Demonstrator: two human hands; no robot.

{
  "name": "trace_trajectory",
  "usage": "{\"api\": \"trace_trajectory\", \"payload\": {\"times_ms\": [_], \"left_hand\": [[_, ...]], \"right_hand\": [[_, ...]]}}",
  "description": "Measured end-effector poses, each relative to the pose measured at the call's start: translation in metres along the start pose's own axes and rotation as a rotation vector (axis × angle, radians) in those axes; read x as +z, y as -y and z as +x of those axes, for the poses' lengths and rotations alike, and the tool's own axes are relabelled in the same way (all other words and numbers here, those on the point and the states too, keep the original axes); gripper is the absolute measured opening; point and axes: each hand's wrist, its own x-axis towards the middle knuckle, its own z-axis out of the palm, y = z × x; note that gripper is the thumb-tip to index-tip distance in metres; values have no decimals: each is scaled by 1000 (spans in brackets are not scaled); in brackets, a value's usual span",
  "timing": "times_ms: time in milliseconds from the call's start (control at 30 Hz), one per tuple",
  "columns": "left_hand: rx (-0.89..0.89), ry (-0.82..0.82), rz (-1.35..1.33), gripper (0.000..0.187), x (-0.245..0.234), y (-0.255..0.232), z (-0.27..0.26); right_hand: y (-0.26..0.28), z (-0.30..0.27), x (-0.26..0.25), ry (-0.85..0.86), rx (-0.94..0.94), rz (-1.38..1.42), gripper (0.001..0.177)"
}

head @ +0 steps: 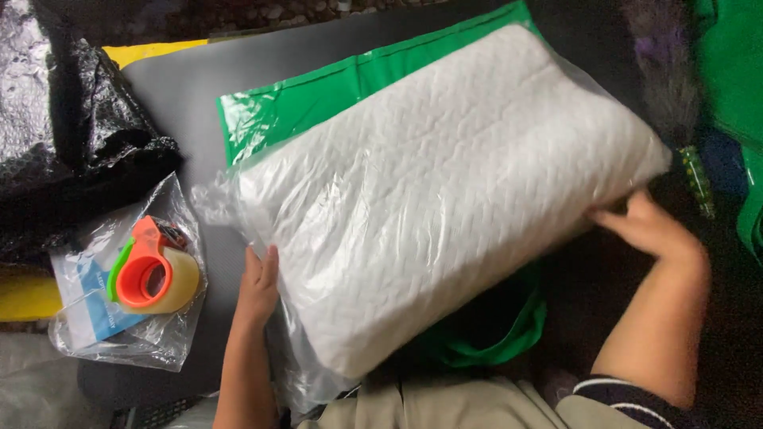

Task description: Dusting a memory foam pillow, placing it into a green zippered bag with an instruction card, and preparing bubble wrap for shipping.

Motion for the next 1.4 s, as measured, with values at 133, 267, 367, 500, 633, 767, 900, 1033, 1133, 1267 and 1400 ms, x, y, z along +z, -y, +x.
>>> {"api": "trace_trajectory", "payload": {"times_ms": [133,267,367,500,633,767,900,1033,1133,1267,1400], "left_hand": [[18,222,115,56,14,-33,-64],[154,623,650,52,-26,-65,-102],[622,349,399,51,-38,-103,-110],[1190,16,466,64,26,-158,-82],[1245,224,825,93,117,-159,-31],[1099,339,811,101,99,-159,7],[437,31,1076,90,24,-161,27],[125,-331,1316,78,-28,-75,63],[501,-200,850,47,-21,-75,45],[354,-66,575,50,-8,-64,42],[322,36,541,50,10,-97,12]], "right_hand": [[28,113,14,-366,-168,92,98],[147,36,11,-328,-432,-1,71],[173,0,34,-239,-895,-57,68],[173,-28,90,-139,-1002,-381,61],[173,-39,96,-96,-777,-474,58],[171,-36,97,-86,-755,-433,57],[169,-35,99,-112,-799,-412,55],[157,-26,107,-233,-896,-276,31],[149,-16,117,-321,-959,-223,25],[152,-19,118,-397,-985,-179,26],[148,-36,86,-421,-1044,54,30]]}}
